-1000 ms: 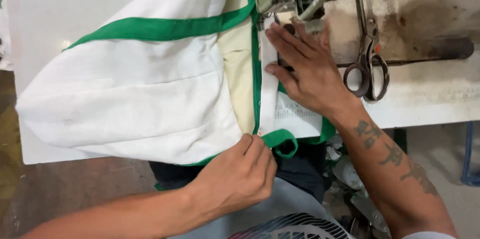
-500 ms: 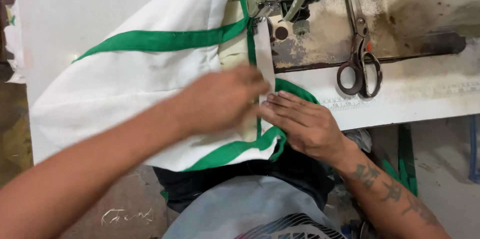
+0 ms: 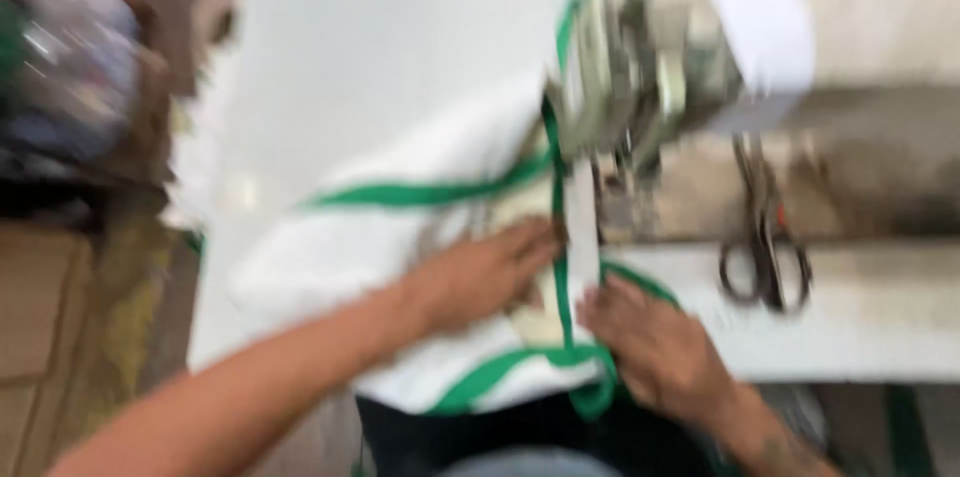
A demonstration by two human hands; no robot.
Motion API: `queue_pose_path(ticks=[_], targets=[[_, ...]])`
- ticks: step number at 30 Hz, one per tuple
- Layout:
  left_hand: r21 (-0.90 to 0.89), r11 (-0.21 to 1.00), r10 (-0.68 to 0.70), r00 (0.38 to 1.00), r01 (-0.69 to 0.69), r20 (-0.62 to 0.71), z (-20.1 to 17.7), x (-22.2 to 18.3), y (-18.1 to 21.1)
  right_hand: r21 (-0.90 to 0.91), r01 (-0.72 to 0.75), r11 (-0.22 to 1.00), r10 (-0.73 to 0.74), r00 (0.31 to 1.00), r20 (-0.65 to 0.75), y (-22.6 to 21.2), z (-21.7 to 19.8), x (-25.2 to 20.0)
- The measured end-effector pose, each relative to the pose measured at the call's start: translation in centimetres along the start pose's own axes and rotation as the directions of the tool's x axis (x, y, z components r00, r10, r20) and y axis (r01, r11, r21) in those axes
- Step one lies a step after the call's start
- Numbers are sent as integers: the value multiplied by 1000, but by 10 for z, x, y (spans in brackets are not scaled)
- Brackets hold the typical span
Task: Sewing green straps onto a white canvas tote bag using an industrial sewing machine and trimming excess thread with scissors.
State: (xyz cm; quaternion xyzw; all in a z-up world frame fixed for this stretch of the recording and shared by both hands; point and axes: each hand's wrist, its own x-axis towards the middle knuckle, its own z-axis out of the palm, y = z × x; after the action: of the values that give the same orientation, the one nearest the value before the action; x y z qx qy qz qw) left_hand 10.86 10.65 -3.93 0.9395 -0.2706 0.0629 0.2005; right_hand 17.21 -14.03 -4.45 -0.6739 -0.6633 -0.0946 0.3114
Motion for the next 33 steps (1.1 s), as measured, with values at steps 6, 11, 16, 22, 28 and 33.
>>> queue_pose_path(ticks=[6, 11, 16, 22, 28, 33], targets=[[322, 941, 13, 960, -107, 281, -14, 2, -18, 207, -313, 927, 307, 950, 60, -15, -9, 29], [346, 936, -265, 779, 66, 568, -54, 28, 27, 273, -225, 935, 184, 969, 167, -3, -6, 12], [244, 970, -37, 966, -27, 257, -46, 19, 20, 291, -193, 937, 138, 970, 201, 1, -11, 17], [429, 895, 83, 991, -120, 103, -6, 8, 19, 35, 46, 998, -51, 987, 153, -8, -12, 7], [436, 898, -120, 919, -61, 377, -38, 28, 22, -296, -390, 872, 399, 916, -31, -15, -34, 14], [506, 859, -113, 936, -76, 333, -31, 26, 23, -717, -209, 665, 380, 921, 83, 25, -56, 15]])
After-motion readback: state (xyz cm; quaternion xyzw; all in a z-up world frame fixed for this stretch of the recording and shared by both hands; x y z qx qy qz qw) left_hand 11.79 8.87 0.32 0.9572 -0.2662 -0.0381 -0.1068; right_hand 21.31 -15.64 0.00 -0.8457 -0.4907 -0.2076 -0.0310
